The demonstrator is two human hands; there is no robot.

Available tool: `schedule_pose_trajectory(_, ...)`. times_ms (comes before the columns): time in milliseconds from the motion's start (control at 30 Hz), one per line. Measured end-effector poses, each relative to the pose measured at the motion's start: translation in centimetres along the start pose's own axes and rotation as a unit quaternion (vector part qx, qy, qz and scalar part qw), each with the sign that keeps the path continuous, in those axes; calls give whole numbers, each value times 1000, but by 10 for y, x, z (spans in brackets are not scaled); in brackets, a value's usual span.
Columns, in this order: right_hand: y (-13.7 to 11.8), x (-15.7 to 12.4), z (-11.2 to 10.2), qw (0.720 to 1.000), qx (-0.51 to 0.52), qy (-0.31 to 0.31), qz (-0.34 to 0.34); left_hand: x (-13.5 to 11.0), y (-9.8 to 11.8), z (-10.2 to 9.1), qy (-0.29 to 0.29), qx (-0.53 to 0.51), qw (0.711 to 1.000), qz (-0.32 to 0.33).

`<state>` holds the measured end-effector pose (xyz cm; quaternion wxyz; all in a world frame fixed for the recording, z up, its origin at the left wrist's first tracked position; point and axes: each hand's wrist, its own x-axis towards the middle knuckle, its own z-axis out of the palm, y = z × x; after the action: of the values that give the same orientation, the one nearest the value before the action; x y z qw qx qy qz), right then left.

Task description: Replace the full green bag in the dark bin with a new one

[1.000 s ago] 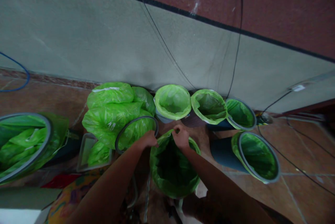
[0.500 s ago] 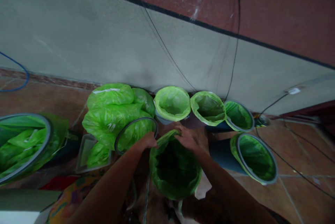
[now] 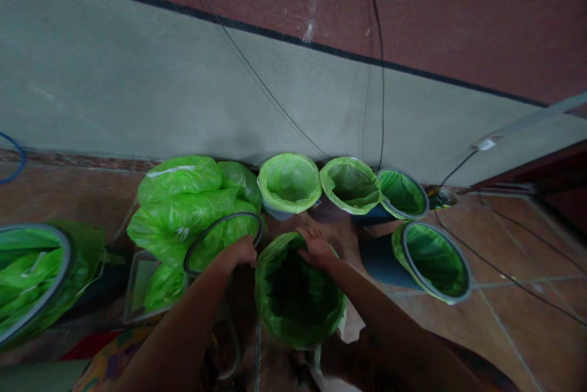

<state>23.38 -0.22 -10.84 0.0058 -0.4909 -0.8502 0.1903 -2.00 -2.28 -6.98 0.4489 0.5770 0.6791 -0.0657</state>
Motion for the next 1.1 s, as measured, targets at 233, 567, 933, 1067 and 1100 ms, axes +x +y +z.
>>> schedule_pose_trajectory(233, -2, -12, -43, 966, 133, 205, 79, -28, 15, -47, 123, 116, 985, -24)
schedule_pose_trajectory(567, -49, -53, -132, 908, 310, 274, 68, -224, 87, -98, 326, -242, 892, 199)
schedule_pose_trajectory(933, 3, -77, -85, 937, 139, 286, 145, -94, 45, 31, 255, -170, 949, -79)
schedule_pose_trajectory(1067, 12, -76, -51, 962, 44, 172, 208, -82, 33, 55, 241, -81, 962, -102)
schedule_pose_trajectory(1100, 13, -75, -46, 963, 36, 156, 218, -80, 32, 57, 235, -64, 964, -105)
